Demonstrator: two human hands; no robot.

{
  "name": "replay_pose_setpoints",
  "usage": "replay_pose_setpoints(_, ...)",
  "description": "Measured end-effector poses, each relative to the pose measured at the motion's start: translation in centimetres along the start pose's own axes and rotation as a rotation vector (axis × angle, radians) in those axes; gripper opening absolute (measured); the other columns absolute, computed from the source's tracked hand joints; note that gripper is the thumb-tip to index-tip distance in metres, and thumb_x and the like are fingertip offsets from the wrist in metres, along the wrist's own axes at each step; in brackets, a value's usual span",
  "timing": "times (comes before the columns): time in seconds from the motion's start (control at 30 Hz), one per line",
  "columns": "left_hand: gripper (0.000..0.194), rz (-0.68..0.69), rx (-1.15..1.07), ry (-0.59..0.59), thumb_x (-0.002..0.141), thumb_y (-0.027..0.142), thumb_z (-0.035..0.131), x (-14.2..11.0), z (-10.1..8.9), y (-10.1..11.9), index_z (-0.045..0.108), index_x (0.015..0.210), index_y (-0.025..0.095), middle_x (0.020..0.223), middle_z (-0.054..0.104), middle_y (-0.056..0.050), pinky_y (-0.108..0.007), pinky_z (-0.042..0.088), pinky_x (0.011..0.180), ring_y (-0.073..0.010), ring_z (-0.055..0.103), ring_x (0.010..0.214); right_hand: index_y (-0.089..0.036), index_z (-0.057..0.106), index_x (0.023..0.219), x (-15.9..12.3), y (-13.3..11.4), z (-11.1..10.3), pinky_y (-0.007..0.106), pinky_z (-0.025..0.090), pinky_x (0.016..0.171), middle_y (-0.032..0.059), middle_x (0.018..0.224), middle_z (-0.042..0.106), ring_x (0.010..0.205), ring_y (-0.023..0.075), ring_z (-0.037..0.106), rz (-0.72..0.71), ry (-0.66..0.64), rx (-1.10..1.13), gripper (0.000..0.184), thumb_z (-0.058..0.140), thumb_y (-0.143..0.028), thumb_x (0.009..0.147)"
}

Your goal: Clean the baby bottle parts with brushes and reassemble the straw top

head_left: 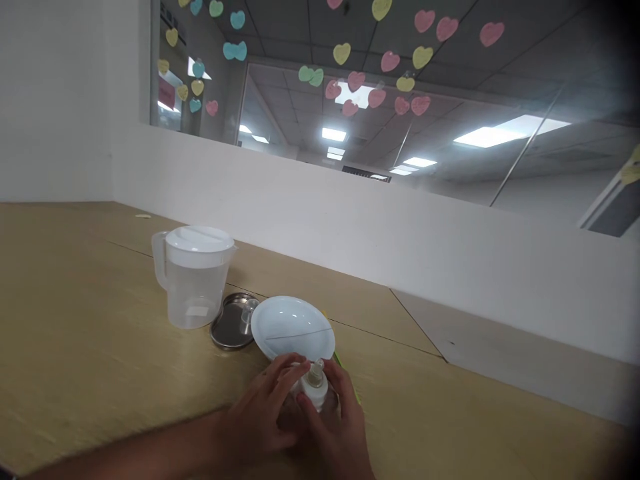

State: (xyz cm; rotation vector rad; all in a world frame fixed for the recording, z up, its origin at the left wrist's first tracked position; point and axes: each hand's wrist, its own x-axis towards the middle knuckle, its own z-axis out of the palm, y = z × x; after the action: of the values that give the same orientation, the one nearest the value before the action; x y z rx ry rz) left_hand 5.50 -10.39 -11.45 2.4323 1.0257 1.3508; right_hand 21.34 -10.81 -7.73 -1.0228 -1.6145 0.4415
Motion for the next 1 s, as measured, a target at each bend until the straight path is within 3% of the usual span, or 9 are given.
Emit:
replay_pose_setpoints(0.3,0.089,-0.112,0.024,-0.012,0.067,0.017,0.068,0.1,0.0,0.7,0.020,0.139,0.033,0.135,0.037,-0.011,-0.043,0.043,0.099,-0.0280,0.043,0.124,-0.019,0.054,0.104,-0.1,-0.2,0.2,0.034,0.054,0.075,0.0096,0.099,0.066,0.092,0.0247,0.064,0.062,0.033,0.036,0.042,0.069,-0.034,0.068)
replay_pose_setpoints(0.37,0.088,-0.050,0.077,-0.002,0.070,0.021,0.067,0.2,-0.2,0.7,0.015,0.140,0.032,0.134,0.039,-0.012,-0.042,0.043,0.099,-0.0279,0.042,0.124,-0.019,0.055,0.105,-0.2,0.0,0.2,0.034,0.054,0.076,0.0098,0.100,0.066,0.092,0.0248,0.064,0.061,0.032,0.035,0.042,0.068,-0.035,0.069)
replay_pose_setpoints(0.47,0.088,0.190,0.125,0.063,0.074,0.037,0.064,0.7,-1.4,-0.2,0.009,0.142,0.024,0.133,0.039,-0.015,-0.045,0.038,0.101,-0.0297,0.037,0.126,-0.019,0.055,0.107,-0.4,0.2,0.3,0.034,0.054,0.076,0.0101,0.102,0.066,0.092,0.0249,0.064,0.060,0.023,0.053,0.043,0.068,-0.034,0.069)
replay_pose_setpoints(0.57,0.085,0.337,0.148,0.277,0.078,0.054,0.052,1.8,-3.5,-1.8,0.009,0.142,0.018,0.133,0.036,-0.018,-0.049,0.033,0.102,-0.0323,0.033,0.126,-0.018,0.056,0.106,-0.4,0.4,0.4,0.034,0.054,0.075,0.0101,0.101,0.067,0.090,0.0247,0.065,0.062,0.007,0.076,0.042,0.068,-0.034,0.069)
replay_pose_setpoints(0.67,0.063,0.125,0.317,0.475,0.088,0.043,0.041,3.3,-5.9,-3.7,0.017,0.141,0.018,0.135,0.033,-0.018,-0.050,0.030,0.101,-0.0315,0.032,0.126,-0.018,0.057,0.105,-0.4,0.6,0.6,0.034,0.055,0.074,0.0100,0.101,0.067,0.089,0.0244,0.065,0.050,0.009,0.076,0.040,0.068,-0.034,0.070)
replay_pose_setpoints(0.73,0.052,-0.049,0.404,0.431,0.091,0.037,0.036,4.1,-7.2,-4.9,0.025,0.138,0.018,0.134,0.035,-0.017,-0.049,0.028,0.102,-0.0295,0.033,0.125,-0.018,0.056,0.105,-0.4,0.7,0.6,0.033,0.055,0.073,0.0099,0.101,0.067,0.088,0.0239,0.065,0.048,0.014,0.068,0.041,0.067,-0.035,0.070)
replay_pose_setpoints(0.8,0.047,-0.137,0.453,0.343,0.092,0.037,0.034,4.6,-7.8,-6.1,0.031,0.135,0.017,0.135,0.036,-0.015,-0.047,0.026,0.104,-0.0279,0.032,0.127,-0.018,0.056,0.106,-0.4,0.8,0.6,0.033,0.055,0.072,0.0100,0.101,0.068,0.088,0.0235,0.065,0.049,0.014,0.060,0.041,0.067,-0.036,0.071)
replay_pose_setpoints(1.0,0.048,-0.312,0.435,0.204,0.093,0.042,0.028,4.4,-7.3,-9.3,0.036,0.134,0.018,0.141,0.033,-0.014,-0.045,0.029,0.105,-0.0253,0.032,0.130,-0.018,0.056,0.105,-0.2,0.7,0.4,0.032,0.055,0.071,0.0093,0.099,0.068,0.086,0.0230,0.066,0.035,-0.010,0.054,0.041,0.067,-0.037,0.071)
